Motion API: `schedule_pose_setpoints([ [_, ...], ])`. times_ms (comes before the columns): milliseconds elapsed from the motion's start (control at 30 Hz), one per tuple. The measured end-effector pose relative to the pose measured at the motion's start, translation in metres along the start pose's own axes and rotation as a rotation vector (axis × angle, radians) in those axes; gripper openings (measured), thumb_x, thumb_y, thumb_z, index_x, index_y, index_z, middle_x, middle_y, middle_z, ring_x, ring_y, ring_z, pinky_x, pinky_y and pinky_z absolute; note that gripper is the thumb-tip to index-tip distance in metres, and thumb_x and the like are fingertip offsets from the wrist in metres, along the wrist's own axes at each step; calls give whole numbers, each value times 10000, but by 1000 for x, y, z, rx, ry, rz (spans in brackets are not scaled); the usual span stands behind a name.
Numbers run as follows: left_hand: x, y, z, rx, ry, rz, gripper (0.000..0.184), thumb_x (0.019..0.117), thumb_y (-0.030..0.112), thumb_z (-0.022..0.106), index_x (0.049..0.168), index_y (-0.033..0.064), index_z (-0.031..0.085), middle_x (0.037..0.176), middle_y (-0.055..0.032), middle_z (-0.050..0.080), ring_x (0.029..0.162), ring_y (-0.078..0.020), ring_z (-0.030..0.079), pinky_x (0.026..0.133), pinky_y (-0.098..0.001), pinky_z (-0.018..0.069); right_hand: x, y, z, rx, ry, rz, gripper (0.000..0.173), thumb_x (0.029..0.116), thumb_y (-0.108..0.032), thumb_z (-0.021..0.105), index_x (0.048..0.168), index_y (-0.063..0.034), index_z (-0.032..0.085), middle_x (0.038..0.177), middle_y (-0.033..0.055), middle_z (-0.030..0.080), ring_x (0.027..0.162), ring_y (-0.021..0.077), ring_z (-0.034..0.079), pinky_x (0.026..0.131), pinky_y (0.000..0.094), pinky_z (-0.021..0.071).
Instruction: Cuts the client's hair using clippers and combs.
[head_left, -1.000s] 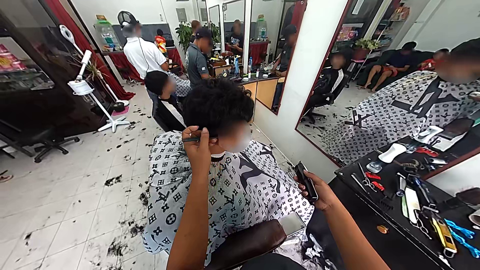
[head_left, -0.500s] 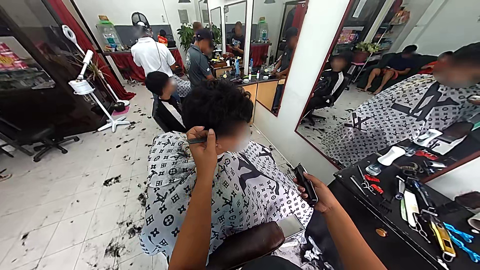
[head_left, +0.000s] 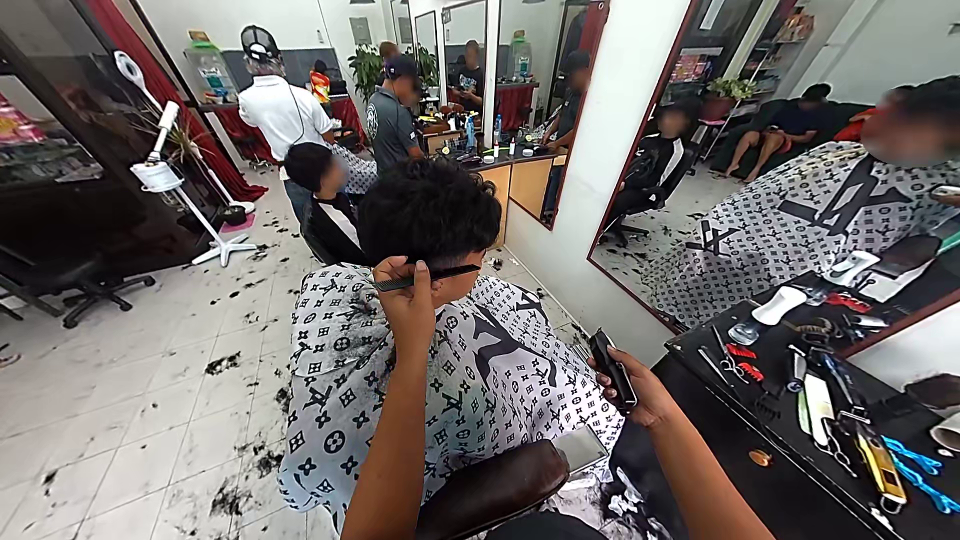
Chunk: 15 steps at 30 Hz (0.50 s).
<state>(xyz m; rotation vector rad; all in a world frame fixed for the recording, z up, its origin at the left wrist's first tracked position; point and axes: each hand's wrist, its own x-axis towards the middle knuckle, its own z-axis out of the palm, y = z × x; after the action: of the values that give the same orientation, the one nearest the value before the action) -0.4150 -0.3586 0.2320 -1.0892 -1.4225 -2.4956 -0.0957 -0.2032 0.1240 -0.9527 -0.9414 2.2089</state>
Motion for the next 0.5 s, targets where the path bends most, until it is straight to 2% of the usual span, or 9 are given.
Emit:
schedule_pose_setpoints([
  [267,-1,6,-2,-4,8,9,253,1034,125,599,1248,112,466,912,37,634,693,-64,662,654,-238,602,0,1,2,1,8,32,437,1116,-406,298,1146,-80,588,912,45,699,497,46,564,407,176,466],
  [400,2,5,-3,26,27,-37,253,1024,90,589,1231,74,444,887,22,614,670,-66,652,642,-247,600,-2,-2,8,-10,-7,9,430,1120,-386,303,1150,-67,589,905,53,704,498,55,571,405,181,470],
  [467,3,5,-6,22,25,-51,254,1016,72,573,1233,56,443,867,22,617,662,-70,651,628,-248,596,-6,-4,14,-68,-67,-43,366,1125,-341,295,1200,-88,549,942,52,710,523,57,586,425,183,483],
  [500,3,6,-7,3,22,-63,243,1016,65,566,1225,63,442,848,28,626,654,-71,654,622,-251,597,-8,-4,17,-118,-124,-88,300,1120,-293,305,1262,-104,491,980,51,707,555,59,598,448,185,492],
])
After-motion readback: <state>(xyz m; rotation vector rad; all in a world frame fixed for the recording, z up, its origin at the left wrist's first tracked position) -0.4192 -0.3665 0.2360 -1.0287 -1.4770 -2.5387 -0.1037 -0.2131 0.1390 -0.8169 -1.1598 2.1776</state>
